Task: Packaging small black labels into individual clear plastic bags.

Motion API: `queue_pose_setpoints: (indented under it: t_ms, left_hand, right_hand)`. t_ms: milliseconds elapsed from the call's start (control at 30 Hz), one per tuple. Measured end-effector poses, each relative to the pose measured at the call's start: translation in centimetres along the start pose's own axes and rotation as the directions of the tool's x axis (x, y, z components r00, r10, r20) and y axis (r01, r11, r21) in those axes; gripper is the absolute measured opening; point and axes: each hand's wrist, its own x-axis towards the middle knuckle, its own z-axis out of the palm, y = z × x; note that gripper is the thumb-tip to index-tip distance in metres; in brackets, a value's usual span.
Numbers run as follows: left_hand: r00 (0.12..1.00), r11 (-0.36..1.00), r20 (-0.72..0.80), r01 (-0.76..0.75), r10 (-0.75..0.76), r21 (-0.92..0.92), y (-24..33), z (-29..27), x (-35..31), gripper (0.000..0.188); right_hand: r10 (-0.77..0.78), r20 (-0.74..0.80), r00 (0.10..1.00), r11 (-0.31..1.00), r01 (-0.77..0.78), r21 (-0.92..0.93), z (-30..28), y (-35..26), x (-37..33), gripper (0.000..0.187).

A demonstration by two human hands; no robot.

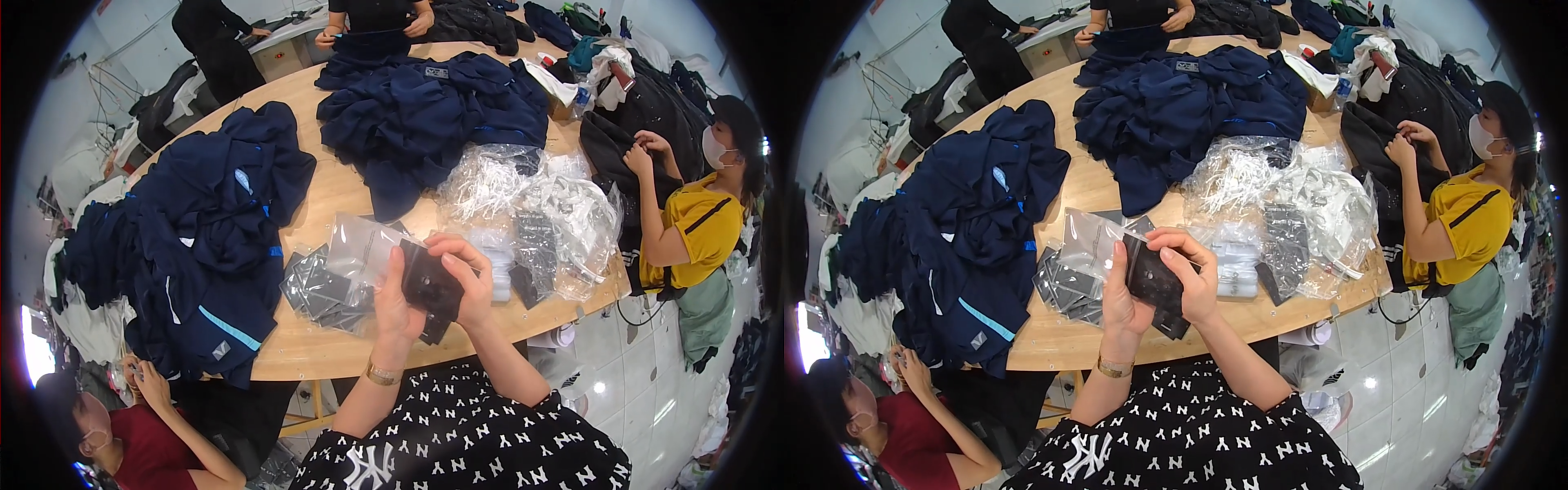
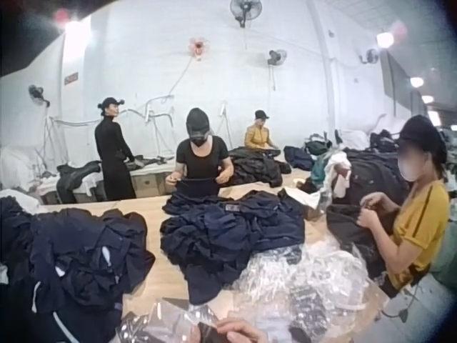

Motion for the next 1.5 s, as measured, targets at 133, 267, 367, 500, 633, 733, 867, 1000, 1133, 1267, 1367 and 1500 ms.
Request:
queue_pose_setpoints:
  t_ms: [133, 267, 367, 500, 633, 733, 867, 1000, 1133, 1267, 1367, 1500]
  left_hand:
    - [1.000, 1.000, -0.019, -0.013, 0.014, 0.026, -0.7, 0.5, 0.0, 0.025]
    - [1.000, 0.992, -0.020, 0.011, -0.009, 0.122, -0.6, 0.3, 0.3, 0.029]
    - [0.991, 0.995, 0.104, 0.079, -0.086, 0.068, 1.1, 0.3, 0.2, 0.029]
    - [0.996, 0.992, 0.094, -0.011, -0.001, 0.128, 0.5, 0.1, 0.0, 0.027]
    - [0.999, 0.993, 0.042, -0.029, 0.024, 0.112, -0.8, 0.1, -0.3, 0.023]
    - [1.000, 0.994, -0.009, -0.021, 0.022, 0.103, -1.0, 0.3, -0.1, 0.021]
    - [0.998, 0.995, -0.048, 0.038, -0.034, 0.091, -0.5, -0.6, 0.6, 0.021]
    - [0.991, 0.991, 0.015, 0.135, -0.135, 0.004, 0.5, -0.7, 0.9, 0.024]
    - [0.999, 0.997, -0.008, 0.034, -0.034, 0.075, -0.6, -0.3, 0.6, 0.026]
    - [0.998, 0.995, -0.014, 0.055, -0.053, 0.086, -0.4, -0.3, 0.8, 0.027]
    - [0.995, 0.992, -0.024, 0.100, -0.099, 0.076, 0.6, -0.4, 1.2, 0.026]
    - [1.000, 0.990, 0.027, -0.019, 0.015, 0.137, 0.9, -0.8, 1.0, 0.023]
  right_hand:
    - [-0.031, -0.106, 0.994, 0.999, 0.029, -0.019, 1.8, -0.2, 0.0, 0.040]
    - [0.061, 0.044, 0.997, 0.993, -0.065, 0.097, 1.3, -0.9, 0.3, 0.046]
    - [0.182, 0.038, 0.983, 0.975, -0.185, 0.125, 0.6, -1.6, 0.3, 0.047]
    - [0.190, 0.024, 0.981, 0.982, -0.190, 0.012, 0.6, -2.3, -0.2, 0.045]
    - [0.032, -0.034, 0.999, 0.999, -0.032, -0.006, 1.0, -1.1, -0.4, 0.036]
    - [-0.019, -0.108, 0.994, 0.999, 0.015, -0.033, 1.3, -0.1, -0.4, 0.031]
    - [-0.020, -0.175, 0.984, 0.998, 0.009, -0.068, 1.5, 1.0, 0.0, 0.024]
    - [0.026, -0.078, 0.997, 0.997, -0.031, -0.072, 1.1, 0.9, 0.4, 0.028]
    - [0.053, 0.030, 0.998, 0.996, -0.055, 0.067, 1.6, 0.3, 0.3, 0.040]
    - [0.080, 0.012, 0.997, 0.986, -0.081, 0.146, 1.0, 1.1, 0.2, 0.043]
    - [0.146, -0.066, 0.987, 0.979, -0.134, 0.156, 0.9, 1.3, 0.1, 0.045]
    - [0.139, -0.023, 0.990, 0.987, -0.137, 0.084, 0.9, 0.4, 0.0, 0.040]
